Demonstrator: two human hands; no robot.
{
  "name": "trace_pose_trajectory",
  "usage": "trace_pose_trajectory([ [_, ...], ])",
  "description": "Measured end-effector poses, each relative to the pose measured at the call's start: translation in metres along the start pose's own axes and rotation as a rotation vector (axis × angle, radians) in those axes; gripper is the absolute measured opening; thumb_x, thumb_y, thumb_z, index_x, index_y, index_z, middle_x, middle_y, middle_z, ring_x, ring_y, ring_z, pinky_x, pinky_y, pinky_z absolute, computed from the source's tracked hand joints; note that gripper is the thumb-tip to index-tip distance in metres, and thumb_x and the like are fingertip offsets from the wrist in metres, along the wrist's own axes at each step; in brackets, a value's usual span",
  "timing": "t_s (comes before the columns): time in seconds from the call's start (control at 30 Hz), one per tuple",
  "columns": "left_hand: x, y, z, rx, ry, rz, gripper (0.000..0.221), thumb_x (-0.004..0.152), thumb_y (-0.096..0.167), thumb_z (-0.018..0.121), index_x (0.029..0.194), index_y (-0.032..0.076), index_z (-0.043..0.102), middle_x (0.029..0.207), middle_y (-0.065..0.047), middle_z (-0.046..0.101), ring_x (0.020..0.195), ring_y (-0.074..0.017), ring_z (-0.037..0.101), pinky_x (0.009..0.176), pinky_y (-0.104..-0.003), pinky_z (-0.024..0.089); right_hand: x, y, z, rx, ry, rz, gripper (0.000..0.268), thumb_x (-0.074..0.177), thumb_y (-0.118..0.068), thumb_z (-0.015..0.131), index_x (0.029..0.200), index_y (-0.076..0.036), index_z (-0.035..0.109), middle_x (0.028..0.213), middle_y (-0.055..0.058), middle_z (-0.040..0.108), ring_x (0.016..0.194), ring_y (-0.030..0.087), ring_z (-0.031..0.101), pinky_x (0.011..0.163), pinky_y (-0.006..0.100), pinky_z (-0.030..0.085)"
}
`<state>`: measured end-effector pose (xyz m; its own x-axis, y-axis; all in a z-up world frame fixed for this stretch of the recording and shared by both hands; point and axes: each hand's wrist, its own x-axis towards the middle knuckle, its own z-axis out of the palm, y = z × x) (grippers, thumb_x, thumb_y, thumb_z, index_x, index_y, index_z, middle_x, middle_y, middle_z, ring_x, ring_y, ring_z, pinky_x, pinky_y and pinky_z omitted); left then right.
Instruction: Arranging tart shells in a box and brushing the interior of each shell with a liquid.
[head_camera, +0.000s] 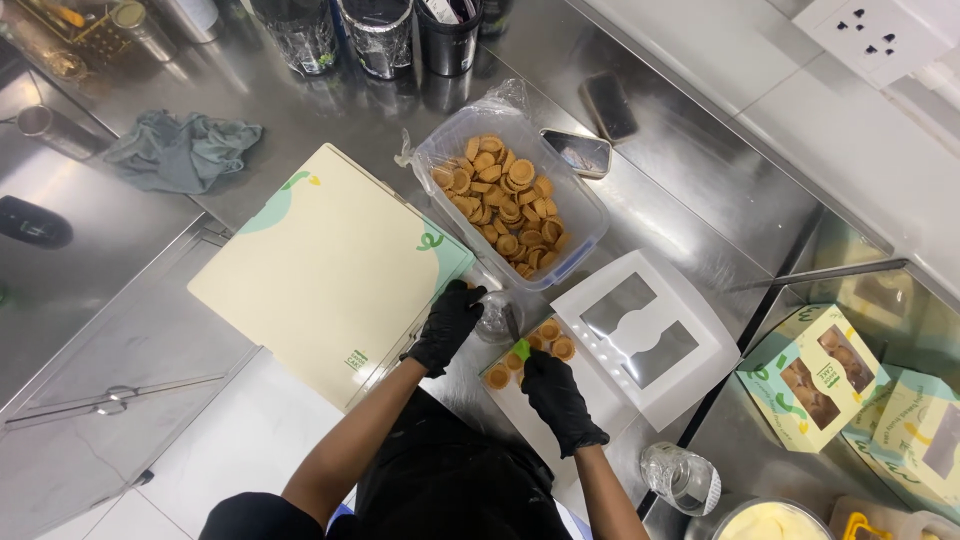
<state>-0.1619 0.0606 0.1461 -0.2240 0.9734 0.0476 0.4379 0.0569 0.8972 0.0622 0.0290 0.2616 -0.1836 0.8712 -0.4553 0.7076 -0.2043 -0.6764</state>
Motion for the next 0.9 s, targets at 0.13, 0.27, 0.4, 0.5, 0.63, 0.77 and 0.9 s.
trace_pose_trajectory([
  [0.13,0.010,-0.007,-0.002,-0.012,-0.093,0.001,0.032,0.084,0.012,0.076,0.115,0.006,0.076,0.106,-0.014,0.067,0.097,-0.0306,0.067,0.085,-0.038,0.055,0.008,0.007,-0.015,0.382,-0.098,0.158,0.027,0.097,-0.023,0.059,0.107,0.000,0.070,0.066,0.008,0.061,0.050,0.014,0.052,0.048,0.031,0.041],
  [0.27,0.012,0.001,-0.008,-0.013,-0.131,-0.050,0.031,0.084,0.012,0.076,0.114,0.005,0.076,0.107,-0.013,0.067,0.098,-0.0282,0.067,0.084,-0.037,0.054,0.008,-0.021,-0.034,0.513,-0.183,0.256,0.027,0.099,-0.024,0.056,0.111,-0.003,0.069,0.065,0.001,0.059,0.047,0.010,0.046,0.042,0.026,0.035],
  [0.4,0.013,0.008,-0.010,0.010,-0.150,-0.097,0.030,0.085,0.013,0.077,0.114,0.004,0.075,0.110,-0.012,0.066,0.096,-0.0266,0.068,0.083,-0.036,0.055,0.026,-0.019,-0.023,0.341,-0.185,0.251,0.030,0.101,-0.027,0.054,0.112,-0.004,0.070,0.065,0.004,0.057,0.045,0.010,0.046,0.041,0.027,0.037],
  [0.5,0.013,0.021,-0.016,-0.036,-0.182,-0.144,0.031,0.087,0.014,0.074,0.117,0.005,0.075,0.107,-0.011,0.067,0.093,-0.0250,0.070,0.082,-0.036,0.056,0.029,-0.012,-0.018,0.378,-0.206,0.138,0.034,0.104,-0.025,0.055,0.108,0.005,0.069,0.068,0.003,0.061,0.047,0.009,0.047,0.043,0.025,0.039],
  [0.63,0.013,0.021,-0.017,-0.204,-0.176,-0.294,0.030,0.087,0.013,0.072,0.115,0.004,0.073,0.109,-0.009,0.063,0.081,-0.0247,0.069,0.071,-0.036,0.057,0.019,0.003,-0.021,0.522,-0.224,0.212,0.031,0.100,-0.025,0.056,0.117,-0.002,0.067,0.065,0.001,0.057,0.044,0.009,0.043,0.040,0.026,0.033],
  [0.77,0.010,-0.008,-0.002,-0.007,-0.094,0.022,0.028,0.088,0.009,0.078,0.115,0.001,0.076,0.102,-0.011,0.067,0.086,-0.0215,0.067,0.076,-0.034,0.055,0.013,0.019,-0.013,0.497,-0.202,0.253,0.036,0.101,-0.030,0.056,0.122,-0.004,0.069,0.063,0.001,0.055,0.044,0.010,0.044,0.040,0.026,0.034],
  [0.9,0.014,0.013,-0.011,-0.179,-0.165,-0.244,0.027,0.086,0.010,0.076,0.113,0.003,0.074,0.107,-0.008,0.067,0.080,-0.0189,0.069,0.070,-0.031,0.057,0.030,0.040,0.007,0.220,-0.128,0.155,0.036,0.101,-0.030,0.059,0.126,-0.007,0.069,0.063,0.003,0.060,0.045,0.009,0.048,0.045,0.024,0.041],
])
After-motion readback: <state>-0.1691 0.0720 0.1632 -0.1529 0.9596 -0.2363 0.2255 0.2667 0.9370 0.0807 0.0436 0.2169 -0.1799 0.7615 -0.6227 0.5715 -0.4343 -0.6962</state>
